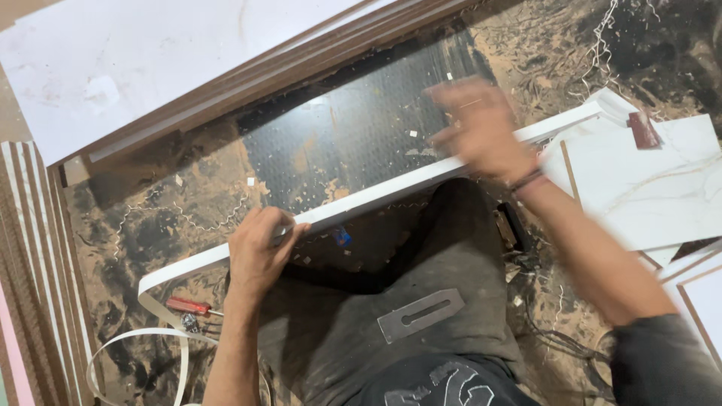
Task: The person sits on the floor and irons white edge banding tape onto the edges of particle board panels using a handheld edge-banding iron, pressing the tape along the edge by hand and trimming off excess tape, then sets the finished panel aside.
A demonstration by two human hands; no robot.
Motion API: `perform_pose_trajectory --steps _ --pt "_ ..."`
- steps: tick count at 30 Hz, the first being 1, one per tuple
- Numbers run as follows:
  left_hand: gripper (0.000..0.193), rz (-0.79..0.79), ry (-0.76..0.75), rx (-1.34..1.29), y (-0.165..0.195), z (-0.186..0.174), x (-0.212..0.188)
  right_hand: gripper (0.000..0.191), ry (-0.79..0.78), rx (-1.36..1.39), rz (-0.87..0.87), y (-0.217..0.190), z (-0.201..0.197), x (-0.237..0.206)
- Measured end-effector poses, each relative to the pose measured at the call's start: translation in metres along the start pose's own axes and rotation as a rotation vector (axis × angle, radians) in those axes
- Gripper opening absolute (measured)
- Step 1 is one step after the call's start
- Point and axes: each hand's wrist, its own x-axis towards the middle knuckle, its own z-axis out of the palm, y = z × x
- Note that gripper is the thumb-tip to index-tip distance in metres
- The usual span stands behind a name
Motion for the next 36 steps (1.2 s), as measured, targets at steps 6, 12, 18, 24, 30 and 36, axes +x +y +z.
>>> perform_pose_trajectory --steps 6,12,18,24,30,36 --pt "0.020 0.045 -0.017 -0.013 0.000 -0.005 -0.003 0.086 -0.174 0.154 -0.298 -0.171 0.077 0.040" --pt "0.019 -0.005 -0.073 0.084 -0.009 -0.030 -0.011 0.033 -0.372 0.010 -0.356 -0.165 0.067 0.042" --pt "0.016 -0.070 -0.033 0.121 -0.011 -0.050 -0.017 0.037 -0.306 -0.039 -0.274 -0.106 0.052 0.028" --pt "0.017 0.079 -0.034 -0.015 0.018 0.002 0.007 0.040 -0.319 -0.198 -0.071 -0.022 -0.009 -0.012" --pt "0.014 0.137 -0.028 -0.046 0.046 0.045 0.028 0.048 0.332 0.227 0.324 0.062 -0.057 -0.103" --pt "0.017 0.024 -0.037 -0.034 0.044 0.033 0.021 0.022 -0.100 0.004 0.952 0.135 0.036 -0.234"
